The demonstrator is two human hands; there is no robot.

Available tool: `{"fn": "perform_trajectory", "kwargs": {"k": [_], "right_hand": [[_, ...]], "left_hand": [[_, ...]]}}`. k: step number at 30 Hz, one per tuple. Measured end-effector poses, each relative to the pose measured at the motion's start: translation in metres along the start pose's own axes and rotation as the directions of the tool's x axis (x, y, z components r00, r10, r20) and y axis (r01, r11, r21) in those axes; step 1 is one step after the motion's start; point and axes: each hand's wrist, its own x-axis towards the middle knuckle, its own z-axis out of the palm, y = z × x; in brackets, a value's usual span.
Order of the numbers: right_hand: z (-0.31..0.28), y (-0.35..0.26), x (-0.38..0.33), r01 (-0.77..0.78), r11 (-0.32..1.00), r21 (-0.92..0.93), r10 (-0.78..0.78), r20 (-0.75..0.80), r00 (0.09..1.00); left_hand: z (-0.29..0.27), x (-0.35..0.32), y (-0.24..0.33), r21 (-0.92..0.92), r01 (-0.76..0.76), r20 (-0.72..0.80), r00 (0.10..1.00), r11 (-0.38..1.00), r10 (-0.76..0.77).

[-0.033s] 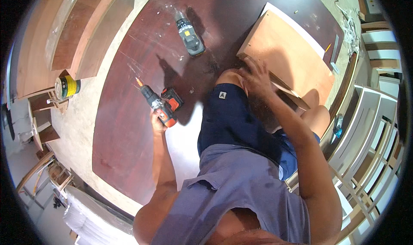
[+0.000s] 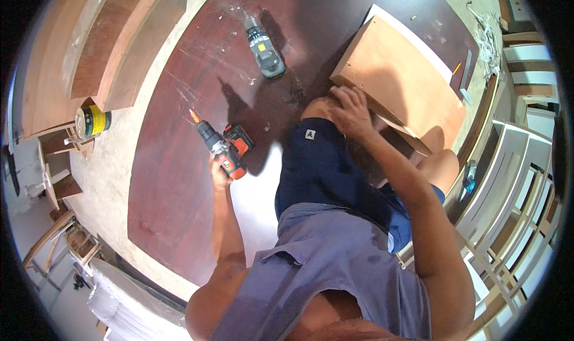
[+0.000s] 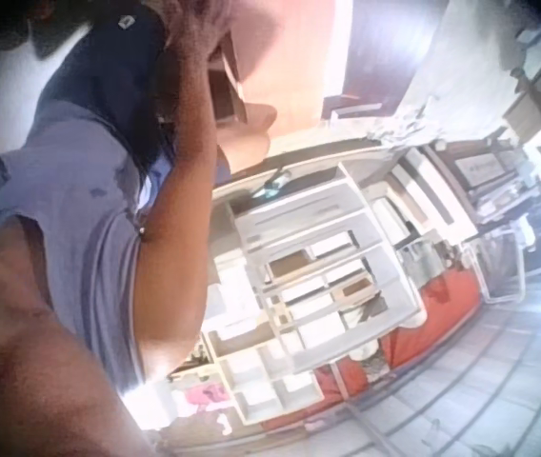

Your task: The person assembles a small wooden box by aligning panels and securing them with screws. They use a cordless drill to drive screws into pre-drilled holes, repeatedly flipping the box to access different sides.

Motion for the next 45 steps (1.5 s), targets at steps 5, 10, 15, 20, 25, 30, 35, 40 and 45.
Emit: {"fn": "perform_trajectory", "kwargs": {"k": [5,10,15,20,25,30,35,40,45], "right_hand": [[0.062,-0.027,0.112,-0.404,0.914,0.031,0.348,0.451,0.822],[0.142,-0.019,0.141,-0.728,0.672,-0.134,0.677,0.51,0.531],[0.166,-0.016,0.133,-0.771,0.629,-0.099,0.676,0.56,0.479],[0.12,-0.016,0.118,-0.787,0.535,0.308,0.685,0.387,0.618],[-0.008,-0.023,0.071,-0.645,0.359,0.674,0.673,0.292,0.68],[-0.054,0.015,0.007,-0.458,0.076,0.886,0.806,0.215,0.551],[-0.041,0.048,-0.02,-0.323,0.171,0.931,0.748,0.09,0.657],[-0.052,0.052,0.004,-0.489,0.217,0.845,0.828,0.106,0.551],[-0.028,0.08,-0.003,-0.375,0.586,0.718,0.662,-0.156,0.733]], "left_hand": [[-0.002,0.002,0.012,0.098,0.039,0.002,0.999,0.994,-0.039],[0.02,-0.01,0.033,0.535,-0.067,-0.196,0.96,0.842,0.202],[0.077,-0.016,0.079,0.811,-0.333,-0.12,0.711,0.482,0.693],[0.174,0.113,-0.034,0.546,-0.29,-0.218,0.857,0.786,0.468],[0.206,0.198,-0.073,0.824,-0.385,0.015,0.748,0.415,0.663],[0.205,0.26,-0.064,0.624,-0.642,0.073,0.616,0.446,0.785],[0.224,0.212,-0.015,0.56,-0.598,0.121,0.743,0.573,0.658],[0.252,0.117,0.052,0.621,-0.49,0.303,0.87,0.612,0.389],[0.312,0.062,0.083,0.621,-0.375,0.494,0.869,0.688,0.029]]}}
